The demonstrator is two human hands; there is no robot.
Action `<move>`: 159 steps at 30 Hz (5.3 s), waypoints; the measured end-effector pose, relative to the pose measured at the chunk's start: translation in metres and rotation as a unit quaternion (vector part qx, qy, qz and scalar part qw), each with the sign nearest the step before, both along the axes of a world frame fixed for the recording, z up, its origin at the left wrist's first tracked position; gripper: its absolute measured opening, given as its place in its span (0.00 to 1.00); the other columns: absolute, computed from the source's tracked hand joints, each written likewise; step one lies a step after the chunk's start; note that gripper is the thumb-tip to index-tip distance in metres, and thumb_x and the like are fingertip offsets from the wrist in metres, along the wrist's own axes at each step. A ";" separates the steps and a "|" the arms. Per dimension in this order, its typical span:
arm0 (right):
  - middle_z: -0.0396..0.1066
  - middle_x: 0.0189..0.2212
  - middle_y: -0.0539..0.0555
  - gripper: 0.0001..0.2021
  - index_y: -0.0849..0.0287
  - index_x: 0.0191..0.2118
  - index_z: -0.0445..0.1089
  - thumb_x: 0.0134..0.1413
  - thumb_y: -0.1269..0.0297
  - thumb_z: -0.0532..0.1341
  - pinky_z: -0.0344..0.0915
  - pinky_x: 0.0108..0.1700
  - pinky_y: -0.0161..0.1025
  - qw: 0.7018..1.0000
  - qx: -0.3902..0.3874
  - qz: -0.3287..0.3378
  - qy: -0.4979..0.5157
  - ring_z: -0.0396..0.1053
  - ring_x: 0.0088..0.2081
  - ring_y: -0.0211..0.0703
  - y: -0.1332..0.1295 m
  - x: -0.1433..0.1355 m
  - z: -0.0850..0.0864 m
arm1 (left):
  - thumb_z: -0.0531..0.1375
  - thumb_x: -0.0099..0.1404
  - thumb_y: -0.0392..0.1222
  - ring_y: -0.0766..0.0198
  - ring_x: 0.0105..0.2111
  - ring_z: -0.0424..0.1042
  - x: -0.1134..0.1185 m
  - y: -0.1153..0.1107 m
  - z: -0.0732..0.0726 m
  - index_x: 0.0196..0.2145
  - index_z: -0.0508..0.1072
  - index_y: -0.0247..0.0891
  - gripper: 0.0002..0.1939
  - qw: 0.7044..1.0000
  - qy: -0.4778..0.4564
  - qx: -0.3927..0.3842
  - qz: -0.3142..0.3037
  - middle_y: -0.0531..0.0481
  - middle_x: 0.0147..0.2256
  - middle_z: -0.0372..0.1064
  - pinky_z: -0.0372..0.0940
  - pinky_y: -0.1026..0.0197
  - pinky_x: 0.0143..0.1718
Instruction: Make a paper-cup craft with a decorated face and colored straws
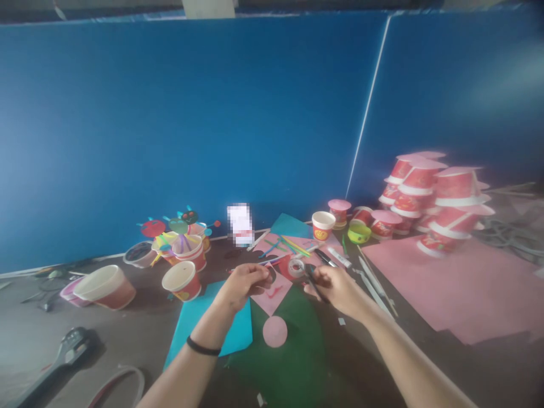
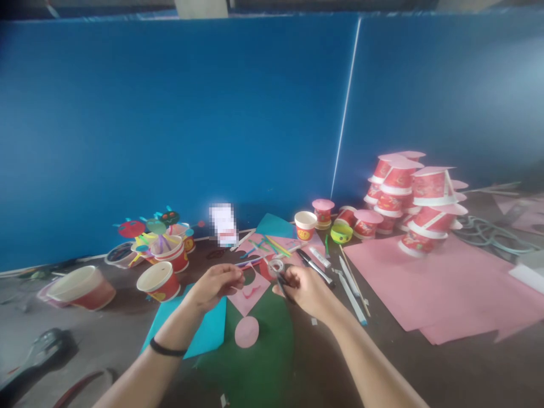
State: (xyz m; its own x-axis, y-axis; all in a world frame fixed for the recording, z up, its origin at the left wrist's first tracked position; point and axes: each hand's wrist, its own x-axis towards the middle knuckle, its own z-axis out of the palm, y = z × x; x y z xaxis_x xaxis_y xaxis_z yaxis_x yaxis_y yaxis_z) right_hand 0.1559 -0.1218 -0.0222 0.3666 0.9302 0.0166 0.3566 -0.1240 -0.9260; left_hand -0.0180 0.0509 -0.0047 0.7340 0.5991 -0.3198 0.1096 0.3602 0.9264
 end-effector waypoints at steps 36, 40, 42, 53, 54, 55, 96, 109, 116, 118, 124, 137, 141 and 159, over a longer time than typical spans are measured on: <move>0.60 0.19 0.45 0.06 0.59 0.23 0.63 0.41 0.66 0.62 0.52 0.25 0.30 0.994 0.086 -0.055 -0.036 0.54 0.22 0.33 0.023 -0.054 -0.034 | 0.57 0.64 0.39 0.68 0.19 0.66 0.015 -0.066 0.013 0.28 0.67 0.35 0.08 0.925 -0.159 -0.293 0.184 0.54 0.20 0.64 0.63 0.66 0.22; 0.59 0.18 0.45 0.07 0.59 0.23 0.62 0.42 0.65 0.61 0.51 0.24 0.30 0.994 0.083 -0.061 -0.035 0.52 0.22 0.33 0.024 -0.053 -0.036 | 0.57 0.63 0.39 0.68 0.19 0.66 0.015 -0.066 0.013 0.28 0.67 0.36 0.07 0.926 -0.168 -0.290 0.174 0.54 0.19 0.63 0.63 0.66 0.22; 0.58 0.18 0.45 0.08 0.59 0.22 0.61 0.43 0.65 0.61 0.50 0.24 0.30 0.994 0.079 -0.059 -0.042 0.52 0.22 0.33 0.024 -0.053 -0.037 | 0.57 0.64 0.38 0.68 0.19 0.66 0.016 -0.067 0.014 0.28 0.68 0.36 0.07 0.924 -0.166 -0.292 0.180 0.54 0.19 0.63 0.63 0.66 0.22; 0.55 0.19 0.44 0.09 0.59 0.23 0.60 0.44 0.64 0.61 0.49 0.24 0.30 0.996 0.070 -0.054 -0.031 0.50 0.23 0.33 0.025 -0.053 -0.038 | 0.56 0.64 0.39 0.69 0.19 0.67 0.015 -0.067 0.015 0.28 0.67 0.35 0.08 0.922 -0.169 -0.302 0.173 0.54 0.19 0.63 0.62 0.67 0.21; 0.55 0.19 0.44 0.09 0.59 0.23 0.60 0.44 0.64 0.62 0.49 0.24 0.30 0.996 0.069 -0.053 -0.030 0.51 0.24 0.33 0.025 -0.054 -0.038 | 0.56 0.64 0.39 0.69 0.19 0.66 0.015 -0.067 0.015 0.28 0.67 0.35 0.08 0.922 -0.169 -0.303 0.170 0.54 0.19 0.63 0.62 0.67 0.21; 0.56 0.19 0.44 0.08 0.59 0.24 0.61 0.44 0.65 0.62 0.49 0.25 0.30 0.996 0.069 -0.051 -0.027 0.51 0.24 0.33 0.024 -0.054 -0.037 | 0.56 0.64 0.40 0.69 0.19 0.66 0.015 -0.067 0.015 0.28 0.67 0.35 0.08 0.923 -0.169 -0.303 0.168 0.54 0.19 0.63 0.62 0.67 0.21; 0.52 0.16 0.43 0.12 0.58 0.19 0.55 0.41 0.68 0.62 0.46 0.21 0.29 0.996 0.064 -0.053 0.029 0.50 0.20 0.31 0.022 -0.054 -0.033 | 0.57 0.63 0.36 0.69 0.19 0.68 0.015 -0.060 0.009 0.31 0.69 0.34 0.04 0.912 -0.181 -0.318 0.186 0.53 0.20 0.66 0.66 0.66 0.23; 0.59 0.15 0.44 0.17 0.60 0.22 0.60 0.39 0.57 0.68 0.51 0.21 0.30 0.978 0.023 0.031 0.207 0.57 0.18 0.31 0.019 -0.051 -0.011 | 0.63 0.56 0.33 0.72 0.21 0.68 0.016 -0.053 0.004 0.30 0.71 0.33 0.03 0.943 -0.124 -0.202 0.236 0.53 0.25 0.68 0.65 0.68 0.23; 0.59 0.15 0.44 0.15 0.60 0.22 0.60 0.41 0.59 0.67 0.51 0.20 0.30 0.983 0.019 0.017 0.180 0.57 0.17 0.31 0.024 -0.046 -0.027 | 0.64 0.55 0.35 0.72 0.22 0.67 0.016 -0.053 -0.002 0.28 0.70 0.35 0.05 0.947 -0.121 -0.186 0.231 0.54 0.24 0.66 0.65 0.68 0.24; 0.58 0.15 0.44 0.14 0.59 0.22 0.60 0.42 0.60 0.66 0.50 0.20 0.30 0.987 0.025 0.011 0.160 0.57 0.17 0.31 0.025 -0.045 -0.033 | 0.64 0.55 0.35 0.72 0.22 0.67 0.016 -0.053 -0.003 0.28 0.70 0.35 0.05 0.947 -0.124 -0.186 0.231 0.55 0.24 0.66 0.65 0.68 0.24; 0.56 0.14 0.43 0.14 0.59 0.22 0.59 0.43 0.61 0.66 0.48 0.19 0.29 0.988 0.026 0.005 0.152 0.56 0.17 0.31 0.026 -0.044 -0.042 | 0.65 0.53 0.35 0.72 0.22 0.67 0.017 -0.052 -0.003 0.28 0.70 0.35 0.07 0.946 -0.121 -0.191 0.233 0.54 0.23 0.67 0.65 0.67 0.24; 0.58 0.14 0.43 0.14 0.60 0.22 0.60 0.42 0.63 0.67 0.50 0.19 0.28 0.982 0.032 0.007 0.185 0.57 0.17 0.30 0.026 -0.048 -0.035 | 0.64 0.55 0.34 0.71 0.19 0.67 0.017 -0.055 0.000 0.27 0.69 0.35 0.05 0.937 -0.119 -0.238 0.225 0.55 0.20 0.66 0.65 0.67 0.23; 0.58 0.15 0.43 0.14 0.60 0.21 0.59 0.42 0.64 0.67 0.51 0.19 0.29 0.982 0.040 0.004 0.185 0.58 0.17 0.31 0.026 -0.048 -0.036 | 0.62 0.57 0.34 0.71 0.19 0.67 0.018 -0.056 0.002 0.27 0.69 0.34 0.04 0.935 -0.120 -0.249 0.222 0.54 0.20 0.67 0.64 0.67 0.23; 0.54 0.13 0.42 0.17 0.58 0.20 0.55 0.43 0.60 0.66 0.47 0.19 0.30 0.996 0.007 0.012 0.093 0.53 0.17 0.31 0.019 -0.041 -0.027 | 0.64 0.54 0.37 0.72 0.19 0.64 0.016 -0.052 -0.006 0.26 0.70 0.35 0.06 0.948 -0.121 -0.228 0.187 0.55 0.19 0.64 0.64 0.67 0.25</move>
